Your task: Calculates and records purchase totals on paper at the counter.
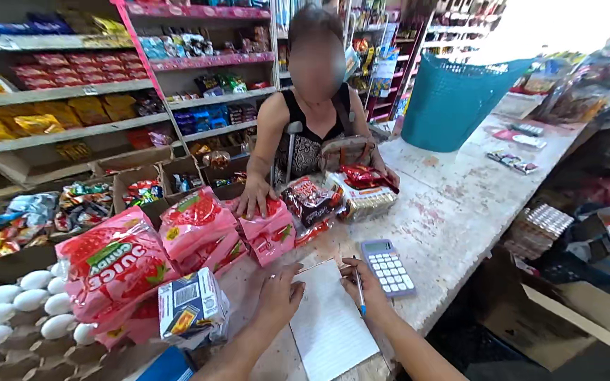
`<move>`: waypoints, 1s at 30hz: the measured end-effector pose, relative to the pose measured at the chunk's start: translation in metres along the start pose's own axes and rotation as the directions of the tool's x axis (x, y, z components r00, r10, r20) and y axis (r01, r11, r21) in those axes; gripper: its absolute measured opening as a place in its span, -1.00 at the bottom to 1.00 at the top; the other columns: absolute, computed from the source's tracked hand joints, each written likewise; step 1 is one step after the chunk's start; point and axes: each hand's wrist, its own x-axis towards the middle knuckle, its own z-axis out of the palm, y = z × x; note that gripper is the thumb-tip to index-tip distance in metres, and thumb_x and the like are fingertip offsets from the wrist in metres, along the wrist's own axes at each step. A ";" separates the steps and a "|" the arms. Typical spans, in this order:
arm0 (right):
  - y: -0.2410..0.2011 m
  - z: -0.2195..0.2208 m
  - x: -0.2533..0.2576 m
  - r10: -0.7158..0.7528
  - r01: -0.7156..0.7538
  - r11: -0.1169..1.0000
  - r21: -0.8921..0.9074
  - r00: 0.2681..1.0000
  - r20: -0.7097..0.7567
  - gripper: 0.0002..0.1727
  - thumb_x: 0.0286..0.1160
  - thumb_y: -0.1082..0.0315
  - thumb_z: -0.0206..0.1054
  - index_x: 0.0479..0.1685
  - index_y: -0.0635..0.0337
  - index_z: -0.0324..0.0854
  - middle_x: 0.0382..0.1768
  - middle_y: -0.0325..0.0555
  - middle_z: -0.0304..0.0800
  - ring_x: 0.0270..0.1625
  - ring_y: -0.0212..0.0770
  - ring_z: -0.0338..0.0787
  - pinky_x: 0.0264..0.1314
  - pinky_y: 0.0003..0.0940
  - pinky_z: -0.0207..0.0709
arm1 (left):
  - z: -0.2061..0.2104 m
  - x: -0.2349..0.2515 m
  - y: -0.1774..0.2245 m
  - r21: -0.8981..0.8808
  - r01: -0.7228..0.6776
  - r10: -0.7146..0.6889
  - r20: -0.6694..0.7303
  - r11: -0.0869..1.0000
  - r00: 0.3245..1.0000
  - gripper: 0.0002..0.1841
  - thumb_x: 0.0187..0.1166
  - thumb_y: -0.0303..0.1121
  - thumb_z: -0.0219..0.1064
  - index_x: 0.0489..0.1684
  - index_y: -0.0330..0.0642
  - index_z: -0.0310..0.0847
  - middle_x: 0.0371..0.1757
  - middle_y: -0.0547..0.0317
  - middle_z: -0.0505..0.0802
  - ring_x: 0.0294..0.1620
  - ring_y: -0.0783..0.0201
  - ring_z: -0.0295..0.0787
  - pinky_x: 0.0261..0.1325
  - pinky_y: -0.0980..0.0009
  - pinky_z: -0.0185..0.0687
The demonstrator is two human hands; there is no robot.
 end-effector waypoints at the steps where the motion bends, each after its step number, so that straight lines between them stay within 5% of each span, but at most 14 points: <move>1: -0.001 -0.002 0.013 0.025 -0.024 0.999 -0.020 1.000 0.003 -0.44 0.43 0.53 0.31 0.49 0.47 0.41 -0.04 -0.06 0.83 -0.20 -0.44 0.78 -0.10 -0.53 0.67 | -0.001 0.003 -0.005 -0.069 0.100 -0.099 0.018 0.993 0.995 -0.51 0.64 -0.29 0.30 0.50 -0.35 0.50 0.35 -0.19 0.77 0.37 -0.06 0.74 0.48 -0.05 0.57; 4: -0.002 0.002 0.038 0.054 -0.055 0.998 -0.038 0.997 -0.048 -0.46 0.43 0.56 0.30 0.47 0.47 0.43 -0.01 -0.02 0.84 -0.18 -0.41 0.78 -0.09 -0.50 0.65 | -0.002 0.008 -0.020 -0.308 0.342 -0.341 0.060 0.888 0.938 -0.47 0.63 -0.44 0.27 0.59 -0.40 0.35 0.53 -0.30 0.58 0.42 -0.03 0.68 0.45 0.15 0.63; 9: 0.011 0.014 0.041 0.064 -0.066 0.998 -0.015 0.993 -0.103 -0.51 0.45 0.56 0.29 0.42 0.48 0.47 0.01 0.02 0.83 -0.11 -0.41 0.80 0.00 -0.53 0.66 | -0.012 0.013 -0.030 -0.400 0.437 -0.424 0.126 0.805 0.897 -0.53 0.66 -0.54 0.18 0.56 -0.41 0.37 0.43 -0.23 0.69 0.33 0.10 0.72 0.38 0.21 0.63; 17: 0.023 0.003 0.041 0.078 -0.086 0.995 -0.057 0.989 -0.124 -0.56 0.51 0.56 0.29 0.39 0.48 0.48 0.04 0.06 0.82 -0.05 -0.36 0.82 0.04 -0.50 0.68 | -0.006 0.009 -0.021 -0.552 0.310 -0.343 0.046 0.774 0.938 -0.62 0.56 -0.61 0.28 0.36 -0.48 0.52 0.16 -0.11 0.83 0.10 0.30 0.83 0.25 0.41 0.74; 23: 0.024 0.001 0.042 0.120 -0.130 0.987 -0.099 0.987 -0.106 -0.57 0.53 0.53 0.28 0.38 0.47 0.51 0.09 0.09 0.82 -0.01 -0.35 0.82 0.10 -0.47 0.67 | -0.007 0.009 -0.024 -0.397 0.303 -0.288 0.100 0.866 0.952 -0.70 0.63 -0.55 0.16 0.20 -0.36 0.72 0.09 -0.02 0.86 -0.02 0.39 0.77 0.16 0.49 0.65; 26: 0.026 0.001 0.042 0.125 -0.132 0.987 -0.095 0.989 -0.082 -0.53 0.49 0.50 0.29 0.40 0.46 0.51 0.09 0.09 0.82 0.03 -0.28 0.83 0.15 -0.39 0.69 | -0.006 0.008 -0.024 -0.251 0.328 -0.301 0.141 0.911 0.943 -0.69 0.67 -0.50 0.17 0.26 -0.32 0.71 0.22 -0.13 0.83 0.10 0.22 0.81 0.27 0.33 0.67; 30: 0.021 -0.003 0.041 0.107 -0.115 0.985 -0.128 0.992 -0.065 -0.53 0.47 0.54 0.25 0.40 0.45 0.53 0.07 0.11 0.84 0.03 -0.23 0.85 0.17 -0.34 0.70 | 0.001 0.007 -0.013 -0.083 0.311 -0.310 0.024 0.947 0.950 -0.50 0.56 -0.35 0.41 0.50 -0.23 0.54 0.72 -0.37 0.33 0.57 -0.24 0.50 0.46 -0.03 0.58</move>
